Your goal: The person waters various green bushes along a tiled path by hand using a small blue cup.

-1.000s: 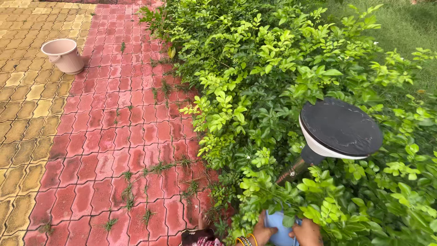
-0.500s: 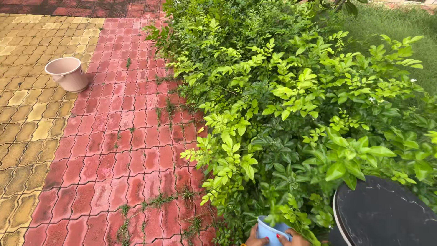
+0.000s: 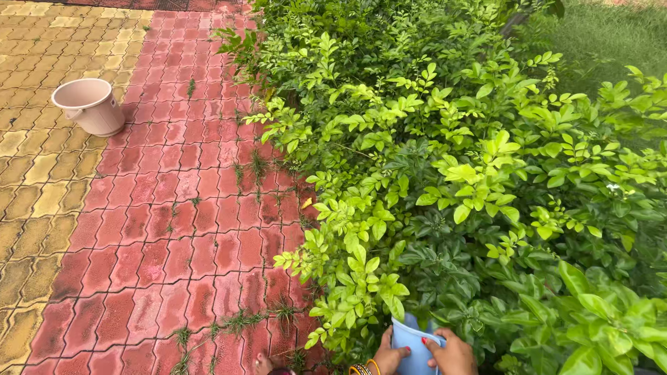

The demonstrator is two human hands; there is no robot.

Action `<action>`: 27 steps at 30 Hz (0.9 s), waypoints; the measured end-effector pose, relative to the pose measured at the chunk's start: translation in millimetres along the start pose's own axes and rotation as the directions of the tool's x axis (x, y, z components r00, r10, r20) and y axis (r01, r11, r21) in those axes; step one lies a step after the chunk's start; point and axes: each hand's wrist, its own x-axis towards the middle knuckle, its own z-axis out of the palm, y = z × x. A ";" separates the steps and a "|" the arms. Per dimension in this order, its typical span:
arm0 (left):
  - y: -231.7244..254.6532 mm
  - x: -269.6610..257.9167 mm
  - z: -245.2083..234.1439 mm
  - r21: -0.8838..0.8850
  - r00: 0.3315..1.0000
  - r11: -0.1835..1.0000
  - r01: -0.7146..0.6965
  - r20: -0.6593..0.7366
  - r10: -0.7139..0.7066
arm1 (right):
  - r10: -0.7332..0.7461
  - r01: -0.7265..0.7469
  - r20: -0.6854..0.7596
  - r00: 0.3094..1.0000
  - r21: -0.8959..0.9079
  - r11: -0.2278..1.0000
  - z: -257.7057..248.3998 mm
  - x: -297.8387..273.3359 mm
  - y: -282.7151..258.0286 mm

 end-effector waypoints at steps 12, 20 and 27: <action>85.7 120.5 -83.8 0.296 0.990 0.947 -0.124 0.105 0.097 | 0.033 -0.032 -0.038 0.999 0.024 0.999 23.1 75.0 -129.6; 187.1 150.5 -131.0 -0.085 0.964 0.966 0.244 0.132 -0.232 | -0.081 0.095 -0.129 0.988 0.112 0.989 42.6 103.7 -229.9; 233.6 182.8 -166.6 -0.023 0.974 0.985 0.174 0.148 -0.168 | -0.065 0.069 -0.104 0.992 0.038 0.997 35.2 118.2 -315.2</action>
